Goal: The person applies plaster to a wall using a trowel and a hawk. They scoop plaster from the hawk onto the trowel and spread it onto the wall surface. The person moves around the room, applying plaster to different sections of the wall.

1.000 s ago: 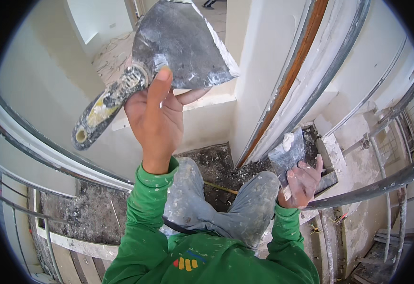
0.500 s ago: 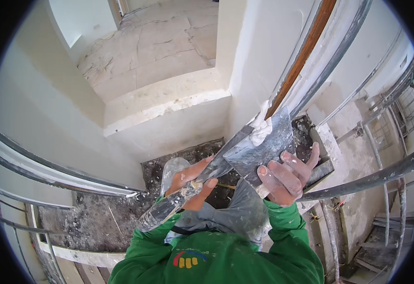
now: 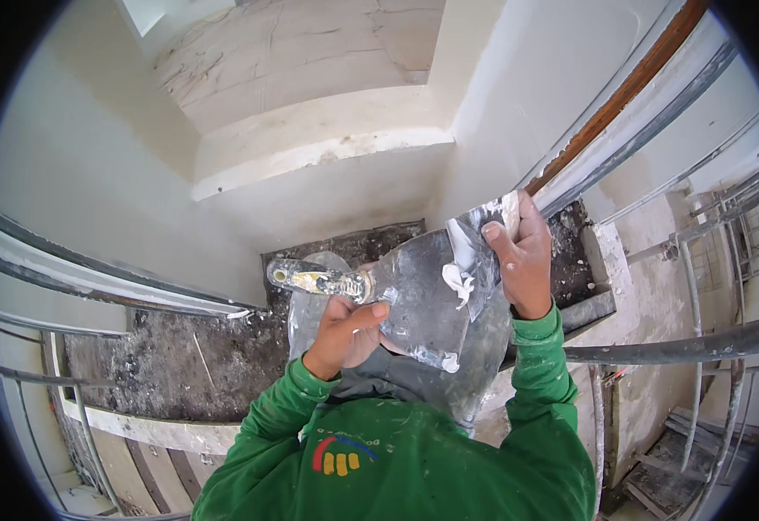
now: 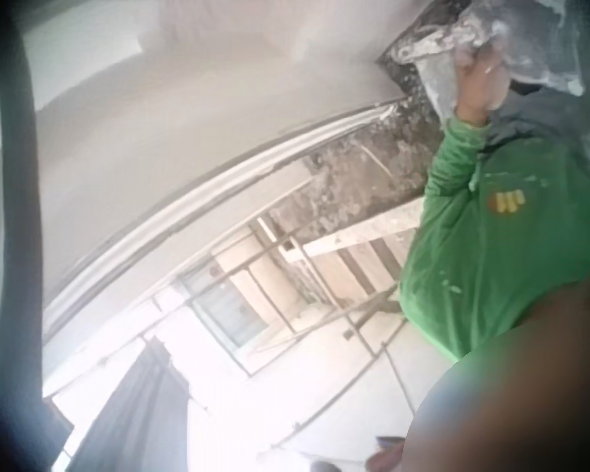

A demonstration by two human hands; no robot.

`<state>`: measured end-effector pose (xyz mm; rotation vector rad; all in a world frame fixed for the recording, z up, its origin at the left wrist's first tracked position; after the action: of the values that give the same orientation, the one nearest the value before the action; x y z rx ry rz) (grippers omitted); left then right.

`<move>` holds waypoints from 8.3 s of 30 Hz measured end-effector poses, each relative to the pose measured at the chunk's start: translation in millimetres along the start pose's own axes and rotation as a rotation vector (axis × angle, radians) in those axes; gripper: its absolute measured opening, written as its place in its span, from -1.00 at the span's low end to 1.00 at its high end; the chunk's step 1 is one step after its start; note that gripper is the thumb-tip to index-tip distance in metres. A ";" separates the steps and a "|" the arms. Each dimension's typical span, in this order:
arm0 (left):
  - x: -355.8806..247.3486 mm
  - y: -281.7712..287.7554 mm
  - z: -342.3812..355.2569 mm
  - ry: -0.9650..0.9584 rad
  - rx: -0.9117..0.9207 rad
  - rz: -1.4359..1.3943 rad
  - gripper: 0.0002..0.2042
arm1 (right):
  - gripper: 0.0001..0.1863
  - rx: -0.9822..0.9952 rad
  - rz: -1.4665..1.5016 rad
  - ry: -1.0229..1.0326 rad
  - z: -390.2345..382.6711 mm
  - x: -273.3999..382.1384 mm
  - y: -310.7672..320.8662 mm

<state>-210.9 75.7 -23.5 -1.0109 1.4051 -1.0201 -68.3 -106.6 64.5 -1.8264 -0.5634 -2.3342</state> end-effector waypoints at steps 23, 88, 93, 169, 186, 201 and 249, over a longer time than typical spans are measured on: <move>-112.3 0.6 -46.2 -0.742 -0.872 0.487 -0.58 | -0.66 0.317 0.383 -0.317 -62.9 -187.9 -139.5; -301.6 -254.0 224.8 -0.530 -0.866 -0.065 -0.65 | -0.60 0.252 0.423 -0.833 321.6 201.4 -164.6; -320.4 -312.0 258.9 -0.572 -0.803 -0.099 -0.67 | -0.67 0.348 0.423 -0.685 372.3 237.3 -145.7; -830.6 -612.7 899.0 0.004 0.409 0.169 -0.75 | -0.65 -0.673 -0.500 -0.020 945.1 435.4 -95.7; -756.6 -547.4 840.4 1.267 0.630 0.477 -0.69 | -0.62 -1.239 -1.111 -0.500 833.1 605.6 -337.8; -649.4 -583.4 608.0 1.676 0.479 0.430 -0.64 | -0.23 -1.328 -1.357 -0.915 621.4 589.0 -334.1; -281.3 -166.8 539.9 1.606 0.990 2.191 -0.48 | -0.92 -1.974 1.196 -0.532 11.4 -351.3 -206.9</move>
<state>352.4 273.5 181.8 2.2520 1.5110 -0.2355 -32.4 43.1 -313.2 -1.7842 2.7116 -0.9547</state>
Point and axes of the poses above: each hand's wrist, its own z-axis towards the middle knuckle, its own y-axis out of the back of the hand, x = y × z, the point moved 4 cm from there along z, towards the middle knuckle, and after that the axes turned 15 degrees about -z, right-handed, at the moved point
